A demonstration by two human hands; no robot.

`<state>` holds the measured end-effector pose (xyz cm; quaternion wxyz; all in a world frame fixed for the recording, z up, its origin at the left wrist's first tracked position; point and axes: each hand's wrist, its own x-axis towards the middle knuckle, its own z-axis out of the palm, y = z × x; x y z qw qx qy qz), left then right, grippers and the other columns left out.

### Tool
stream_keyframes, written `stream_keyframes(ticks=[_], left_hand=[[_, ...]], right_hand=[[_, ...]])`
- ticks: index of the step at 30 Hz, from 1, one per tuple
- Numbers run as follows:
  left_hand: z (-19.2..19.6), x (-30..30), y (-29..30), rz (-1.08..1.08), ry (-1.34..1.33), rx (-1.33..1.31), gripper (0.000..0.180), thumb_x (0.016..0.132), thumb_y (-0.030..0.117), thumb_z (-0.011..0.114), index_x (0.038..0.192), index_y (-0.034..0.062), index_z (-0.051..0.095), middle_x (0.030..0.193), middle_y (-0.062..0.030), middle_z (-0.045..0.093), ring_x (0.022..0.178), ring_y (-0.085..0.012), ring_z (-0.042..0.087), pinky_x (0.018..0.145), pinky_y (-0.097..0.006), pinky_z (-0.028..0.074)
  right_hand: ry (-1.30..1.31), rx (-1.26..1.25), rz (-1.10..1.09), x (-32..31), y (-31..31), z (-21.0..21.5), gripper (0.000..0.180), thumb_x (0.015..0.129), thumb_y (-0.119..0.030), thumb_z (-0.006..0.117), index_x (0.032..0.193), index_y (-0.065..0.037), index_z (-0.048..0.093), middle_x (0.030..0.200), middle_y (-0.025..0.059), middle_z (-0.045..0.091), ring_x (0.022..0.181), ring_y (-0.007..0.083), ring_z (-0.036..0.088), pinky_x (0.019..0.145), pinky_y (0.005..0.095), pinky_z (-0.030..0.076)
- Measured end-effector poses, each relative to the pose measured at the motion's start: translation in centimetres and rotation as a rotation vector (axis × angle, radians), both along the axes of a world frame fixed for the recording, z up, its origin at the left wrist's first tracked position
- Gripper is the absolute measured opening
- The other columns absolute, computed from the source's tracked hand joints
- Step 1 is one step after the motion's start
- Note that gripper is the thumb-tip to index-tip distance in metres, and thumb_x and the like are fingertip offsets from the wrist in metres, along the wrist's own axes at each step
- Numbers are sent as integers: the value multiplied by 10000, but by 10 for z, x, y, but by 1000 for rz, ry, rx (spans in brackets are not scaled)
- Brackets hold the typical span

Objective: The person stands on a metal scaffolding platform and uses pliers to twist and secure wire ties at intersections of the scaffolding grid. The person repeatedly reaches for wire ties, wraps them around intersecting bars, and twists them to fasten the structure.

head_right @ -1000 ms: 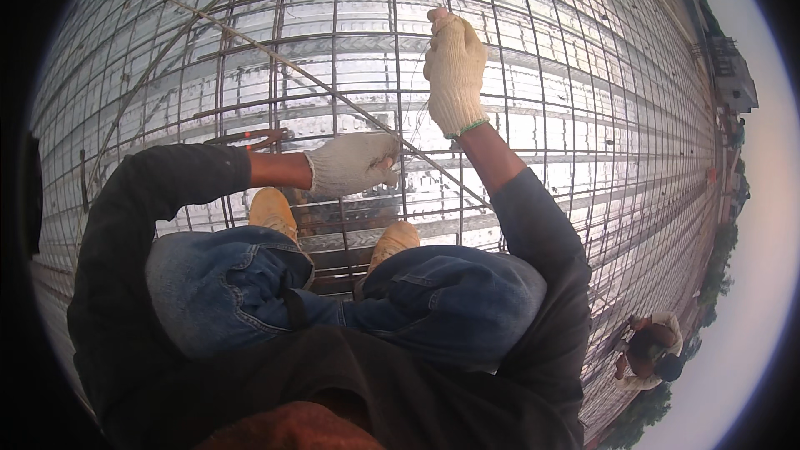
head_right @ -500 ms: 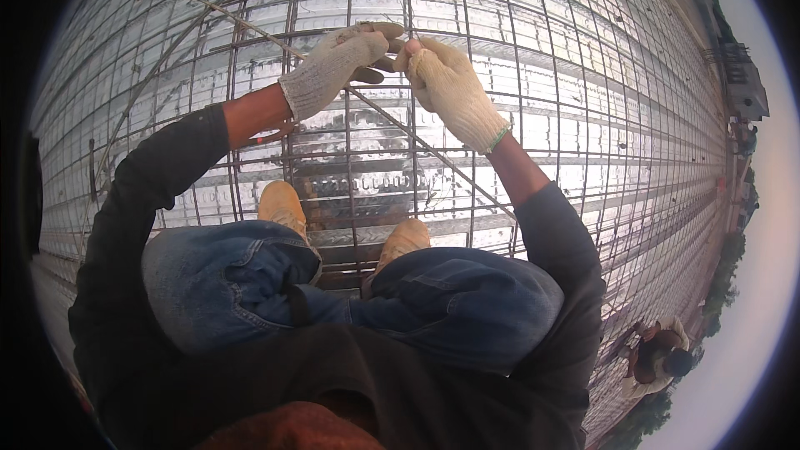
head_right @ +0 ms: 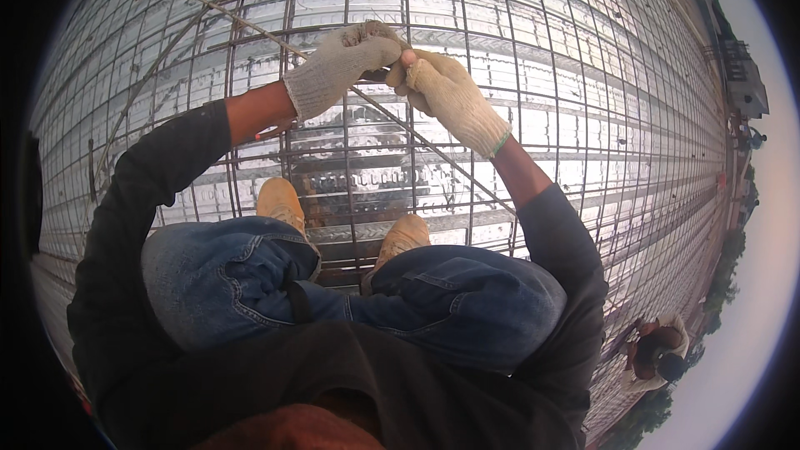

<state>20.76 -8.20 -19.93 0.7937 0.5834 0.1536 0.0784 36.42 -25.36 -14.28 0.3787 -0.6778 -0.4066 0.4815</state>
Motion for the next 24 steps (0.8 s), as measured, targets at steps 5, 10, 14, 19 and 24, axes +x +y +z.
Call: stream_keyframes(ticks=[5,10,14,19,24], left_hand=[[-4,-3,-10,31,40,89,446,1071,426,736,1328,62,727,1206,-100,761,1104,-222,758,1018,-396,613],[-8,-7,-15,104,-109,-257,567,1114,521,666,1405,37,718,1226,-118,759,1167,-245,746,1041,-409,600],[-10,-11,-5,74,-58,-3,587,1137,524,629,1435,25,709,1253,-125,766,1180,-223,744,1038,-399,603],[-34,-13,-6,25,9,114,565,1122,513,658,1386,19,731,1219,-110,779,1148,-181,744,1002,-349,608],[-16,-12,-7,-158,7,201,576,1106,517,680,1369,6,716,1277,-107,761,1207,-172,723,1051,-352,594]], right_hand=[[61,-56,-49,-6,0,-8,572,1189,-579,466,922,-99,625,747,-53,476,651,62,366,582,275,331],[133,20,4,1,-3,-14,519,1191,-516,475,923,-97,623,782,-42,500,659,66,367,594,276,350],[94,-37,-23,-6,-4,-7,531,1196,-486,450,1043,-41,696,839,-2,631,664,66,424,611,255,396],[53,-44,-3,-11,-2,-10,602,1207,-566,431,1183,-28,701,728,-24,591,581,43,362,518,246,317],[465,-147,-29,6,-12,-25,519,1209,-513,466,1089,-53,675,693,-66,490,558,50,374,485,257,321]])
